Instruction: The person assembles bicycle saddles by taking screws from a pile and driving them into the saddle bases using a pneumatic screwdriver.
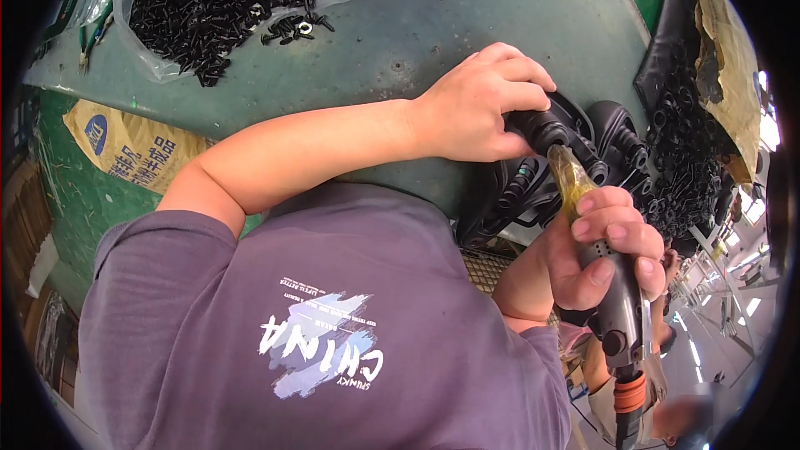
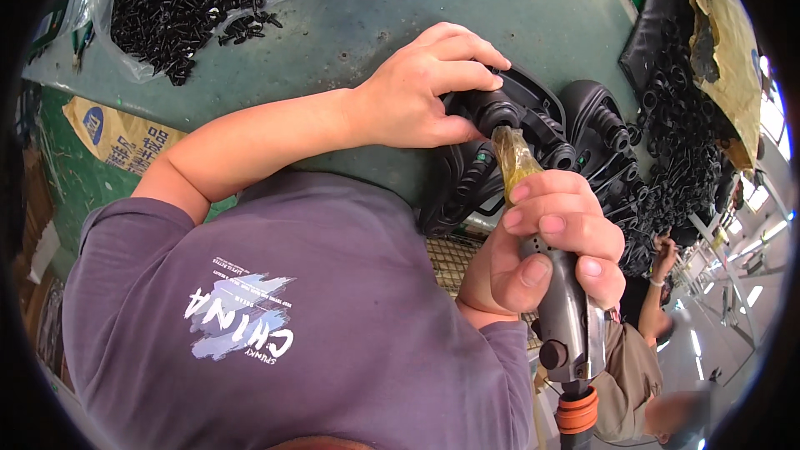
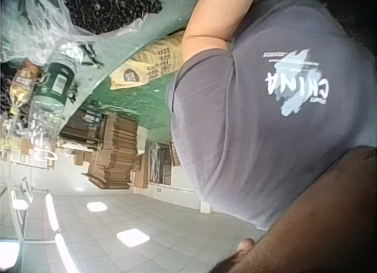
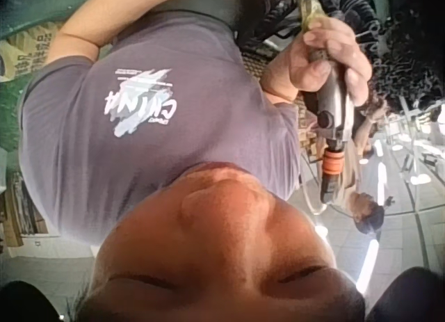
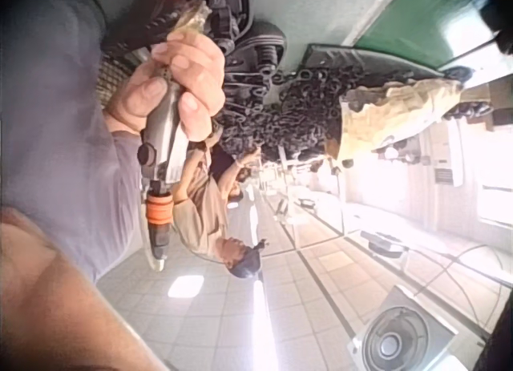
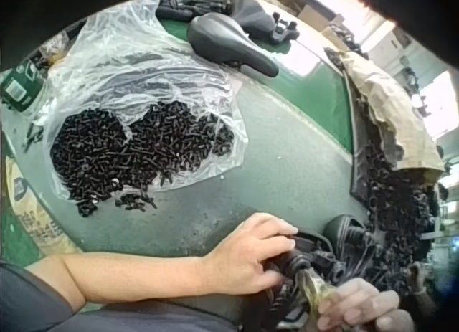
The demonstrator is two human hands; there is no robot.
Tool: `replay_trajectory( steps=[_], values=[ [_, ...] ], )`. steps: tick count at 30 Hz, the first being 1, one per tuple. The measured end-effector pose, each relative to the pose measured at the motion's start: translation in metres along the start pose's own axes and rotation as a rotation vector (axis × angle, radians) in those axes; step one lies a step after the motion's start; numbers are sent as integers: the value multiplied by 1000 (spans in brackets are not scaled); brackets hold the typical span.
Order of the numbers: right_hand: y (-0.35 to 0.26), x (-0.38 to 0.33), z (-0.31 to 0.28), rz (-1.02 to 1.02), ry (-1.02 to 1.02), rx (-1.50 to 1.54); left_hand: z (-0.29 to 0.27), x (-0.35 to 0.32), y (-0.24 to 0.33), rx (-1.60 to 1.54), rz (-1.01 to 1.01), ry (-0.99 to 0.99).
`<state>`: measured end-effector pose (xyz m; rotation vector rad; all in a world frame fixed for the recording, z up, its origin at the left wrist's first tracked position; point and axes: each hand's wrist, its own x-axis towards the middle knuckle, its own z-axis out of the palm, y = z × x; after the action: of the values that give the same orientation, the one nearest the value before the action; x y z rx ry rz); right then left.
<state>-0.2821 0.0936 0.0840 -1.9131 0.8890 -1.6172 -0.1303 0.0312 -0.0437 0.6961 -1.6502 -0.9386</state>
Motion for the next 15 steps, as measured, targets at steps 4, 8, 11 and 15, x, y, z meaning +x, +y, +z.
replay_trajectory(
  steps=[4, 8, 11, 15],
  values=[
    [3, -8, 2, -21, -17, -56, 0, -1, -2, -17, -13, 2],
    [-5, -3, 2, -7, -72, -88, 1, -1, -3, -17, 5, 4],
    [-18, 11, 0, 16, -88, -124, 1, -2, 2, 14, 2, -17],
    [-13, 16, -10, 49, -75, -64, 1, 0, 2, 51, -4, -8]
  ],
)
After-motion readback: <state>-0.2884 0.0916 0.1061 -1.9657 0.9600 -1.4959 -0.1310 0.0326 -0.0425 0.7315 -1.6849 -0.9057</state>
